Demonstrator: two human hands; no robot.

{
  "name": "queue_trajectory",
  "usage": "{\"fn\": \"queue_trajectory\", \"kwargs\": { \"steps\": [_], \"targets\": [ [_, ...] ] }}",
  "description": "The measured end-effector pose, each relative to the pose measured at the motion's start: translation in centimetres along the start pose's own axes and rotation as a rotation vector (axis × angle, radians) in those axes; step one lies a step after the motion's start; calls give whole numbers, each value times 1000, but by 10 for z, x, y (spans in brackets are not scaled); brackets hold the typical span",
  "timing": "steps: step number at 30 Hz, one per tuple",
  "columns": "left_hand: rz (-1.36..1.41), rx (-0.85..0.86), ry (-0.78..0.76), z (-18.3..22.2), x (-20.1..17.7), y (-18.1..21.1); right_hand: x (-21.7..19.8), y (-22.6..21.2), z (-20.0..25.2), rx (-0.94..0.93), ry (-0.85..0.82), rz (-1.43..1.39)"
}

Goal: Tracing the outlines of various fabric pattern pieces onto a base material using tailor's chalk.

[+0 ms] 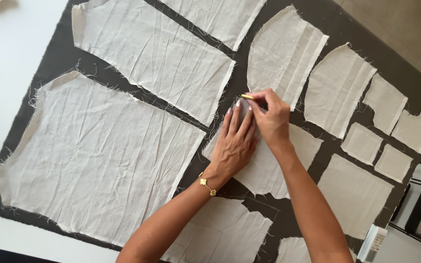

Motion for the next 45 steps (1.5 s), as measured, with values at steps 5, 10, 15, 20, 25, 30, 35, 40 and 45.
{"fn": "queue_trajectory", "kwargs": {
  "steps": [5,10,15,20,25,30,35,40,45],
  "targets": [
    [2,-3,12,-1,-1,0,-20,3,9,61,32,18],
    [-40,20,37,-1,-4,0,-11,4,15,102,63,-39],
    [-52,10,33,2,3,0,-15,-1,18,86,63,-17],
    [-12,11,34,0,-1,0,-30,10,34,133,55,25],
    [-30,32,29,-1,-3,2,-28,13,35,139,100,-5],
    [-76,2,-25,-2,-10,5,-33,20,49,192,122,18],
    [-88,-14,-62,-2,-1,3,-41,20,53,221,148,7],
    [-123,-14,-91,-2,-2,3,-38,30,63,241,163,-11],
    [-181,-25,-114,-3,-2,4,-55,45,85,304,170,20]
  ]
}}
Point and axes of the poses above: each hand's wrist, its own z-axis away from the middle knuckle, its own x-axis out of the palm, y = z × x, the point moved 2 cm from there along -z, towards the middle knuckle, and after that the axes turned 9 degrees about -x, right-handed, at the moved point
